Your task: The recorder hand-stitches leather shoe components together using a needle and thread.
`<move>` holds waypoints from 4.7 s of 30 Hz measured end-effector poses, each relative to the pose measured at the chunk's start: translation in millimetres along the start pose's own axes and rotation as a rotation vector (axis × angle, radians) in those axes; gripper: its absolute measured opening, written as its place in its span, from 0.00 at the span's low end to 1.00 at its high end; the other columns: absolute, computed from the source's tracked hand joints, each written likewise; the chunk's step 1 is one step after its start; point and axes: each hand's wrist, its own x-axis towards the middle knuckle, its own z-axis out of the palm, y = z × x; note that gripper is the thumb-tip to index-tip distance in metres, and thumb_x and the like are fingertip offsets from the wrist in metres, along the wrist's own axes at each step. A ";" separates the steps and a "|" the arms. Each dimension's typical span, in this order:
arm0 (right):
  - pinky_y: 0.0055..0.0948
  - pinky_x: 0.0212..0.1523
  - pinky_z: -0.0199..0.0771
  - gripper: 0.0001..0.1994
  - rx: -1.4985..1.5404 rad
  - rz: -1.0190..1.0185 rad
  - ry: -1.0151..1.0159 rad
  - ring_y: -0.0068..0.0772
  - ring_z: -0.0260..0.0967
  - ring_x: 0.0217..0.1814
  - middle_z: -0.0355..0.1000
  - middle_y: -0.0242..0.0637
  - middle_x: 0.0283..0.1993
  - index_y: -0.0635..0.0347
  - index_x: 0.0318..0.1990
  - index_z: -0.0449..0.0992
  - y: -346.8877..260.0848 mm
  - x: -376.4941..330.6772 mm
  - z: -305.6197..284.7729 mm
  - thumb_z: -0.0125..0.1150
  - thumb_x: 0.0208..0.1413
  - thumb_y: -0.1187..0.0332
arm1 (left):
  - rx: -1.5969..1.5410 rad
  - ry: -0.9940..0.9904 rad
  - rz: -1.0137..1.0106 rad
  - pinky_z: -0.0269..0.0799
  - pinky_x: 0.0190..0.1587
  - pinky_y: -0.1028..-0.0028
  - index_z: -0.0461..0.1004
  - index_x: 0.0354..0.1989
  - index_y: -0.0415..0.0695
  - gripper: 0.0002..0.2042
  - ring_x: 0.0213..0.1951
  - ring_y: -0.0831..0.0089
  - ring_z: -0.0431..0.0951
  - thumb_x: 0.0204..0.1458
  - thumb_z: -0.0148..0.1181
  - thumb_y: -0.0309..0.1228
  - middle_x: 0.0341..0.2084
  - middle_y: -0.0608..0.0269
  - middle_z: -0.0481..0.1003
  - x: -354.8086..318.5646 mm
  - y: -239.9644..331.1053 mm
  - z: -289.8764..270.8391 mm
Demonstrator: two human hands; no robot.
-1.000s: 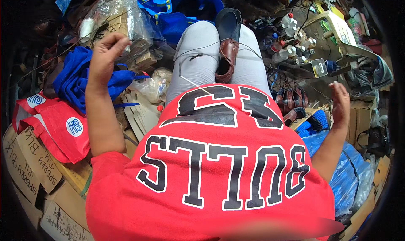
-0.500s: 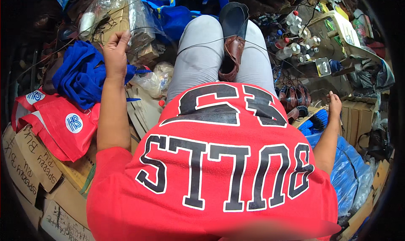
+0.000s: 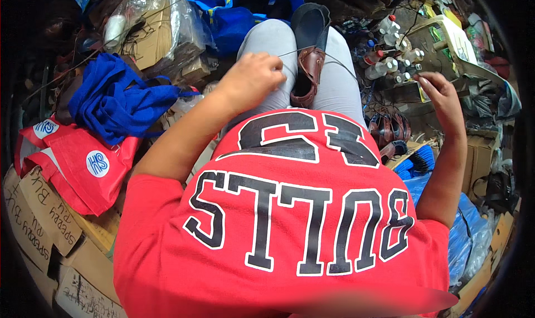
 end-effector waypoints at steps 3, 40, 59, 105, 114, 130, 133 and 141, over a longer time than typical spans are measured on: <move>0.22 0.38 0.64 0.07 -0.256 -0.215 -0.058 0.22 0.65 0.36 0.66 0.30 0.32 0.66 0.36 0.77 -77.3 2.2 9.0 0.59 0.55 0.70 | 0.062 -0.065 0.018 0.68 0.35 0.61 0.75 0.33 0.44 0.08 0.34 0.57 0.74 0.43 0.61 0.27 0.30 0.58 0.74 6.2 -2.9 -0.8; 0.23 0.42 0.69 0.14 0.397 -0.175 -0.217 0.23 0.70 0.40 0.76 0.36 0.37 0.63 0.44 0.77 -59.6 29.3 156.8 0.65 0.51 0.67 | -1.329 -0.013 -0.435 0.61 0.30 0.84 0.69 0.36 0.42 0.04 0.29 0.85 0.66 0.57 0.52 0.29 0.27 0.71 0.70 57.9 16.2 -6.4; 0.40 0.38 0.69 0.07 -0.382 -0.396 -0.112 0.45 0.71 0.35 0.72 0.40 0.32 0.55 0.32 0.78 -35.9 29.3 154.7 0.64 0.45 0.66 | -1.013 0.143 -0.506 0.67 0.44 0.78 0.67 0.41 0.40 0.07 0.34 0.76 0.74 0.55 0.48 0.22 0.31 0.64 0.72 66.2 -75.9 -4.8; 0.26 0.35 0.69 0.15 -0.221 -0.439 -0.281 0.31 0.66 0.35 0.65 0.34 0.31 0.55 0.36 0.80 -26.5 126.1 138.0 0.59 0.42 0.85 | -0.748 -0.527 0.054 0.66 0.42 0.73 0.81 0.39 0.47 0.11 0.35 0.71 0.69 0.45 0.62 0.25 0.26 0.66 0.66 168.4 -100.2 34.4; 0.28 0.37 0.70 0.16 -0.051 -0.284 -0.370 0.32 0.68 0.35 0.68 0.34 0.30 0.49 0.38 0.82 -13.4 126.8 131.6 0.61 0.42 0.81 | -0.788 -0.531 0.010 0.67 0.42 0.74 0.81 0.40 0.47 0.12 0.36 0.71 0.69 0.45 0.63 0.25 0.28 0.65 0.67 163.6 -100.4 31.9; 0.31 0.31 0.70 0.14 -0.239 -0.615 -0.261 0.36 0.68 0.29 0.66 0.36 0.26 0.49 0.35 0.82 -23.3 140.0 133.4 0.63 0.40 0.79 | -0.700 -0.504 0.062 0.69 0.39 0.74 0.82 0.36 0.46 0.11 0.34 0.71 0.71 0.41 0.64 0.23 0.27 0.66 0.67 174.6 -101.4 36.2; 0.32 0.30 0.70 0.13 -0.186 -0.515 -0.291 0.36 0.69 0.29 0.68 0.37 0.26 0.48 0.36 0.82 -21.0 134.2 131.9 0.64 0.41 0.78 | -0.711 -0.482 0.060 0.69 0.39 0.73 0.81 0.36 0.46 0.11 0.34 0.71 0.71 0.41 0.65 0.24 0.27 0.65 0.68 172.0 -100.5 38.2; 0.34 0.34 0.67 0.14 -0.215 -0.492 -0.182 0.38 0.69 0.31 0.70 0.35 0.27 0.48 0.37 0.81 -16.1 112.6 138.6 0.65 0.40 0.75 | -0.681 -0.573 -0.052 0.67 0.42 0.74 0.80 0.42 0.46 0.14 0.36 0.70 0.71 0.44 0.63 0.25 0.28 0.64 0.69 164.0 -95.7 24.1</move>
